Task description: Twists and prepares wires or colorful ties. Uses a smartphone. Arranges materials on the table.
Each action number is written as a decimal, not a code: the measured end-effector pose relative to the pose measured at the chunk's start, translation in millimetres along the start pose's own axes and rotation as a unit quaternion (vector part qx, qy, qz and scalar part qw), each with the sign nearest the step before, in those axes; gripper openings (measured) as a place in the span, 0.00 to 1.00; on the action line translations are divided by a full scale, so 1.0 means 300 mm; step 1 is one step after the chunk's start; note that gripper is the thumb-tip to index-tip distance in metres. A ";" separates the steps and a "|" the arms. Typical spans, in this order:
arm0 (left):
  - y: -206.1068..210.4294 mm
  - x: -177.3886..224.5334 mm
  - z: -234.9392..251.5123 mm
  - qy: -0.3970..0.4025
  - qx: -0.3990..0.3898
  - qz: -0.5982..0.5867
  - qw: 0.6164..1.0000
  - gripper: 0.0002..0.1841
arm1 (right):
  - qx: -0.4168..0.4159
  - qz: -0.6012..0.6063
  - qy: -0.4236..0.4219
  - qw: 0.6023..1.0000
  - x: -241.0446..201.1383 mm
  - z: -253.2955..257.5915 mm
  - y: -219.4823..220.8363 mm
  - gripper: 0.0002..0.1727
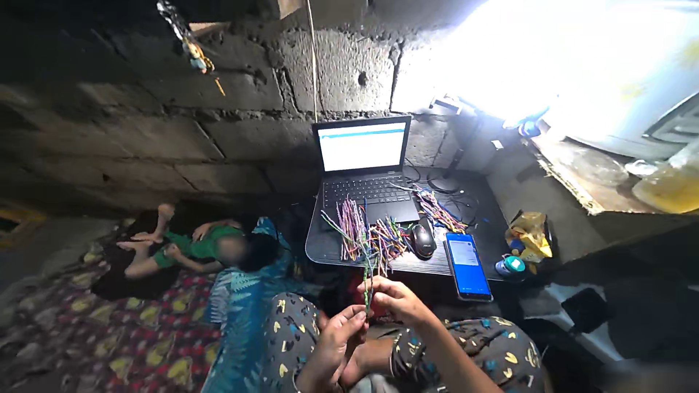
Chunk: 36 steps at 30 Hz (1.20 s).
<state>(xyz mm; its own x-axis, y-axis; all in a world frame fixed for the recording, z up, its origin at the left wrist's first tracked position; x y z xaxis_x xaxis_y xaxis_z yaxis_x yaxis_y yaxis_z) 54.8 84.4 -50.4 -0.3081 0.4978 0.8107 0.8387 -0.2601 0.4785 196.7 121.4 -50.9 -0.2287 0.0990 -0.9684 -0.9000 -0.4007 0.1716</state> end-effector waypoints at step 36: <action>0.037 0.045 0.002 0.232 0.051 0.310 0.921 0.04 | 0.105 -0.063 -0.073 0.990 -0.091 -0.077 0.014 0.04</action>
<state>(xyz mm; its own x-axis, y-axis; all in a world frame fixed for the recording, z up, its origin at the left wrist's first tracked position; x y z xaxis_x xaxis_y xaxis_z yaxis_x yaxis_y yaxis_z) 60.4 88.8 -34.2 0.1051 -0.1321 0.9856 0.9487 -0.2840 -0.1392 207.9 96.0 -27.9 -0.1464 0.2729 -0.9508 -0.9788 -0.1795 0.0992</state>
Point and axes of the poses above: each hand's wrist, its own z-axis towards the middle knuckle, its own y-axis out of the palm, x = y × z, the point moved 7 cm from there along z, towards the middle knuckle, and after that the axes turned 1 degree about -z, right-handed, at the moved point
